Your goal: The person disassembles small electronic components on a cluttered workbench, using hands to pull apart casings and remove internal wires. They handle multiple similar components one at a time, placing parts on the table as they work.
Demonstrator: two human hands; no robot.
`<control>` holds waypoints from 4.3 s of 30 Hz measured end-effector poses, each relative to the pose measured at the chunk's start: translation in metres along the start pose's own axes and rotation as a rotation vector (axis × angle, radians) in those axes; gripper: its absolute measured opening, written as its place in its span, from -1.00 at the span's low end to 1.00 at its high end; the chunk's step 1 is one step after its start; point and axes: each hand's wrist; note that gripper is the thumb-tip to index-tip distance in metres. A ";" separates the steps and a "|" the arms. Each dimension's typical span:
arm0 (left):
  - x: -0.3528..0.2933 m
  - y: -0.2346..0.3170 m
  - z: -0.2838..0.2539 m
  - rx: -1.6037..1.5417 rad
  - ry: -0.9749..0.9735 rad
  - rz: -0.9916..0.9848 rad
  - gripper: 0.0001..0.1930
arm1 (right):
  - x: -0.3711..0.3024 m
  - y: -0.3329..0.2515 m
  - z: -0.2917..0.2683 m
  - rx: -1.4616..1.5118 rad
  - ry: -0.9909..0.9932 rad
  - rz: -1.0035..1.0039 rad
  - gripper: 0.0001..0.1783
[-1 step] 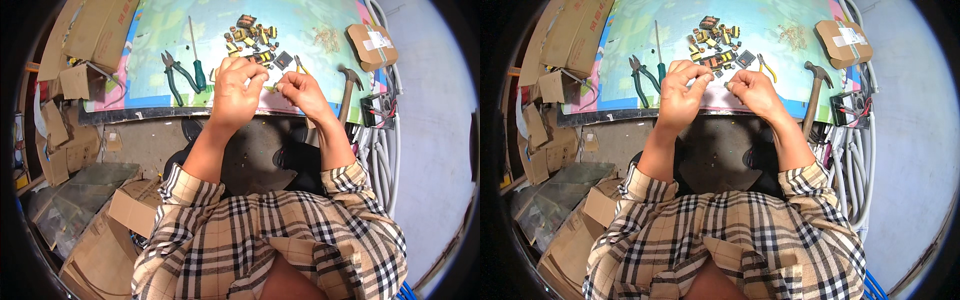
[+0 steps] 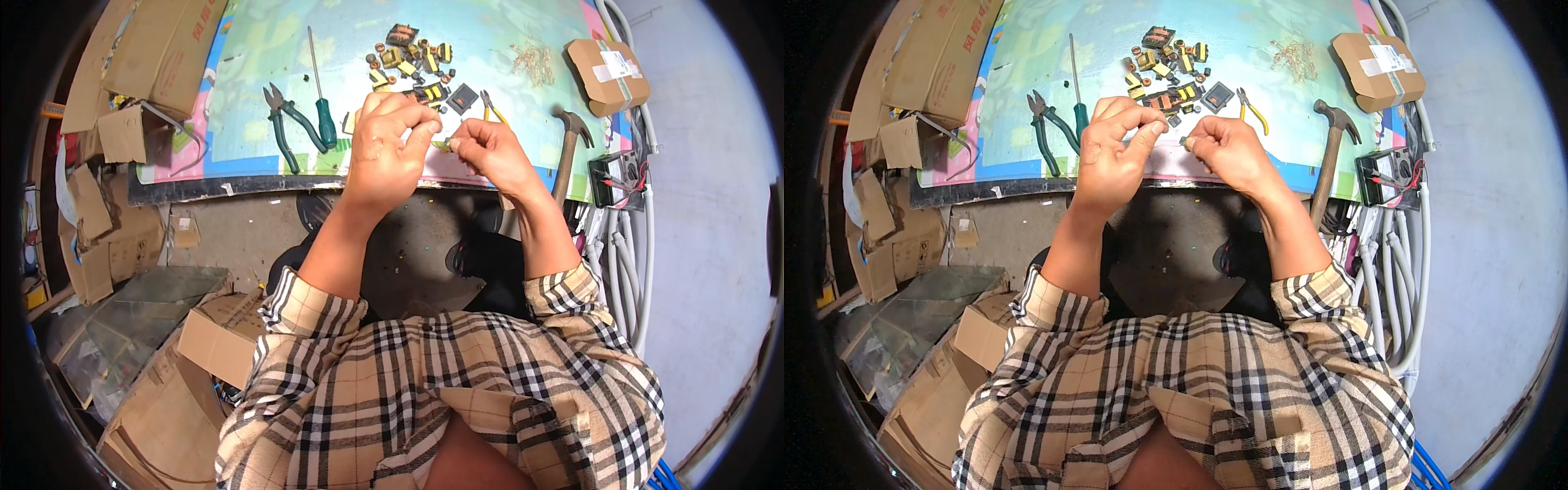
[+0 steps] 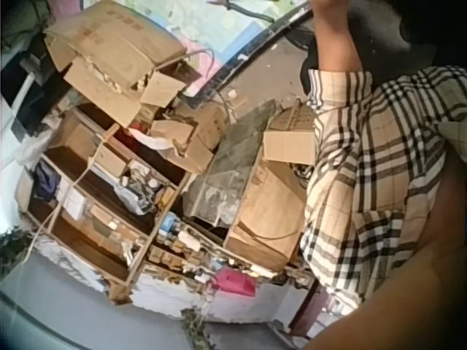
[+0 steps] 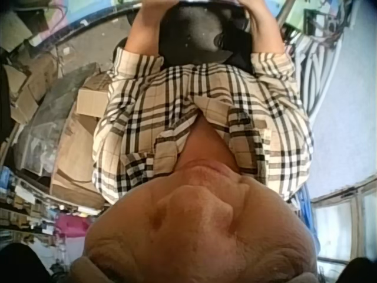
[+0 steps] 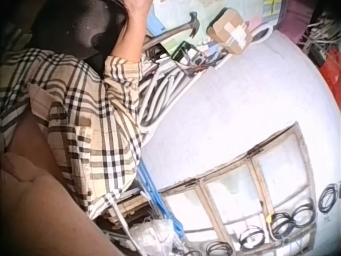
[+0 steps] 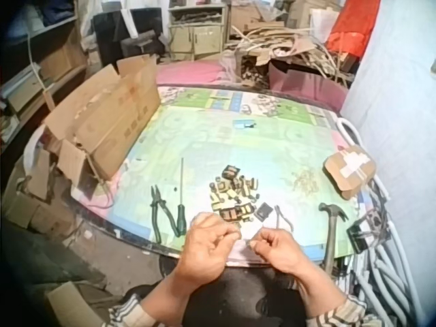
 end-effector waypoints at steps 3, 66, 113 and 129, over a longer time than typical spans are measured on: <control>0.003 -0.009 -0.003 -0.193 -0.003 -0.101 -0.93 | -0.010 -0.013 0.008 -0.079 -0.115 -0.080 -0.85; 0.020 -0.045 -0.031 -1.671 0.152 -0.637 -0.89 | 0.001 -0.009 0.030 -0.090 -0.137 -0.343 -0.65; 0.002 -0.002 0.015 0.086 -0.277 -0.246 -0.72 | 0.017 -0.012 -0.027 0.882 -0.003 -0.017 -0.77; -0.001 0.014 0.036 -0.659 -0.628 -0.662 -0.71 | 0.023 -0.007 0.001 0.298 0.251 -0.380 -0.66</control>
Point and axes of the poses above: each hand's wrist, its own x-axis towards the middle knuckle, its own z-axis out of the palm, y = z × x, and after that the axes turned 5 degrees about x, right-handed
